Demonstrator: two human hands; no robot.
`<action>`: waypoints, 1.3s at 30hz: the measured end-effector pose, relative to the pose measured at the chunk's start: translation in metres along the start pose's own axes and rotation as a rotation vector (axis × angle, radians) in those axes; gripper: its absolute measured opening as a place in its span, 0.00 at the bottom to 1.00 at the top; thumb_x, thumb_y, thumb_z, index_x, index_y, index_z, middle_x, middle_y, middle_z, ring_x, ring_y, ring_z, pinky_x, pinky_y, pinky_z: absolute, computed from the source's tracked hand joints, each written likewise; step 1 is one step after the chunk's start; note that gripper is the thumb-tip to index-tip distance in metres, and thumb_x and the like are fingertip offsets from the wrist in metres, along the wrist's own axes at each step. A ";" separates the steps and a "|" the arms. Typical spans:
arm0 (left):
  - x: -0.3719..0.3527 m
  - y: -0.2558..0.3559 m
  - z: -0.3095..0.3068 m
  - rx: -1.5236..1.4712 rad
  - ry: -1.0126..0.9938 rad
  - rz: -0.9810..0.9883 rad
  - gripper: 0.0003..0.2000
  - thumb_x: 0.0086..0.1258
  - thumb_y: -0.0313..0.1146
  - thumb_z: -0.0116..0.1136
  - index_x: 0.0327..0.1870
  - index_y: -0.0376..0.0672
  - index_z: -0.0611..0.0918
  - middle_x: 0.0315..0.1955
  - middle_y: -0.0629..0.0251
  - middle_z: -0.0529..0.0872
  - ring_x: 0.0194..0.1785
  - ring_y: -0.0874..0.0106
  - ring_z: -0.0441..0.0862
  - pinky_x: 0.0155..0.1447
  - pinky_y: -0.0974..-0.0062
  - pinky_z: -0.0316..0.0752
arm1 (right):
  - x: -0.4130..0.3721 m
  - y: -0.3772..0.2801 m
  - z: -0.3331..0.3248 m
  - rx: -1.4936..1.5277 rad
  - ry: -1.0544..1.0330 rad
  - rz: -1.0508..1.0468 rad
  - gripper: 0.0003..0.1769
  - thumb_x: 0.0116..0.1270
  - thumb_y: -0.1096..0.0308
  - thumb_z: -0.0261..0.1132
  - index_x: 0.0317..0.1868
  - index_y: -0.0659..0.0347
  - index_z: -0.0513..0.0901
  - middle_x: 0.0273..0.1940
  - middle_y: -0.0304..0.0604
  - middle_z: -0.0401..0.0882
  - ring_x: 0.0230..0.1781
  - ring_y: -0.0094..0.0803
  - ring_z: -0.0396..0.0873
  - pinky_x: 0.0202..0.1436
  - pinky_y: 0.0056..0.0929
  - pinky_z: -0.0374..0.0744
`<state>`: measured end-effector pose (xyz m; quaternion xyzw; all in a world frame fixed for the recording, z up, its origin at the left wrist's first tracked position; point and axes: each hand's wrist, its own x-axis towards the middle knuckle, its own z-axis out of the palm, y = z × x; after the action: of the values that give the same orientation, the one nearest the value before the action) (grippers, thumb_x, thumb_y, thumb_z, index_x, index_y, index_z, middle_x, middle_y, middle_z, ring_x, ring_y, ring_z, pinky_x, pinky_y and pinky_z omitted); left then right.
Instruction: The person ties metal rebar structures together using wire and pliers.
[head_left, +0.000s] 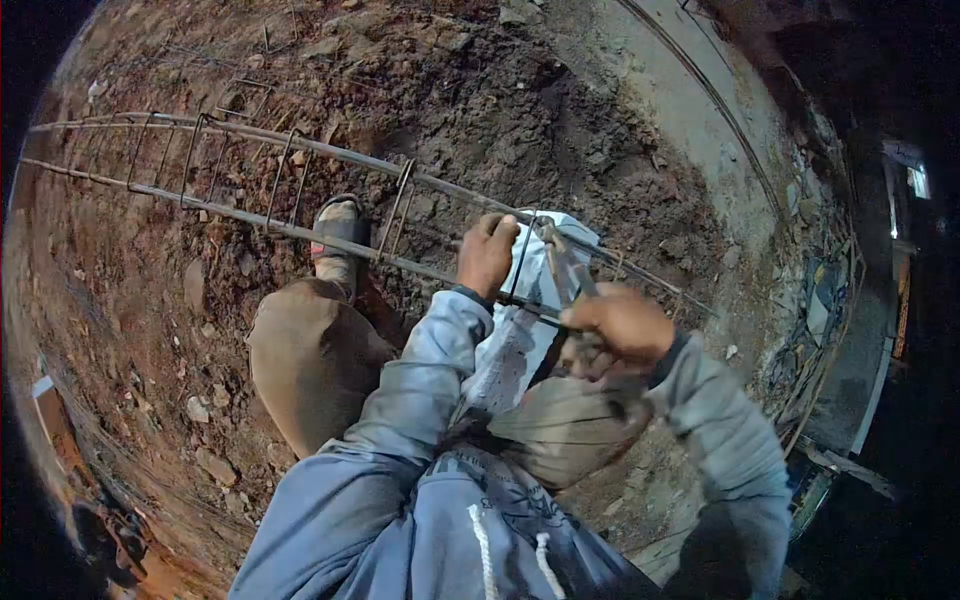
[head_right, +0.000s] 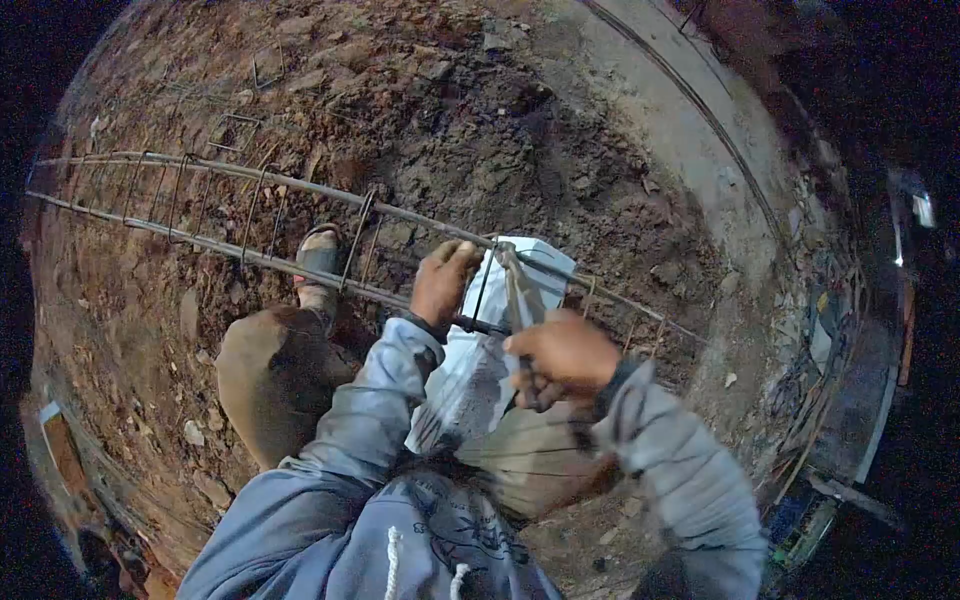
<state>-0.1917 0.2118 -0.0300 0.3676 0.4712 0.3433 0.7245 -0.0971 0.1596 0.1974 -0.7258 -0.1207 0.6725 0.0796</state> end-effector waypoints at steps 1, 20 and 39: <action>-0.005 0.004 -0.001 0.081 -0.036 0.014 0.17 0.64 0.40 0.49 0.42 0.34 0.79 0.33 0.53 0.83 0.37 0.64 0.80 0.43 0.70 0.71 | -0.004 -0.011 -0.011 0.014 -0.030 0.056 0.10 0.61 0.66 0.59 0.34 0.66 0.73 0.24 0.50 0.78 0.17 0.38 0.79 0.18 0.33 0.78; -0.020 0.030 0.002 0.106 0.039 0.035 0.16 0.67 0.40 0.48 0.38 0.34 0.79 0.28 0.63 0.81 0.33 0.75 0.75 0.40 0.76 0.69 | 0.102 0.115 0.123 -0.181 0.713 -0.627 0.20 0.52 0.68 0.54 0.42 0.75 0.65 0.34 0.65 0.72 0.35 0.62 0.70 0.41 0.48 0.69; -0.033 0.085 0.058 0.778 -0.520 0.826 0.26 0.38 0.32 0.66 0.44 0.43 0.73 0.39 0.60 0.75 0.45 0.59 0.72 0.49 0.63 0.69 | -0.024 -0.022 -0.053 -1.057 0.218 -0.249 0.22 0.59 0.51 0.61 0.34 0.66 0.77 0.26 0.46 0.79 0.26 0.34 0.80 0.31 0.33 0.77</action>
<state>-0.1608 0.2137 0.0736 0.8280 0.1891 0.2977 0.4359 -0.0478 0.1767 0.2305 -0.7127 -0.5176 0.4269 -0.2046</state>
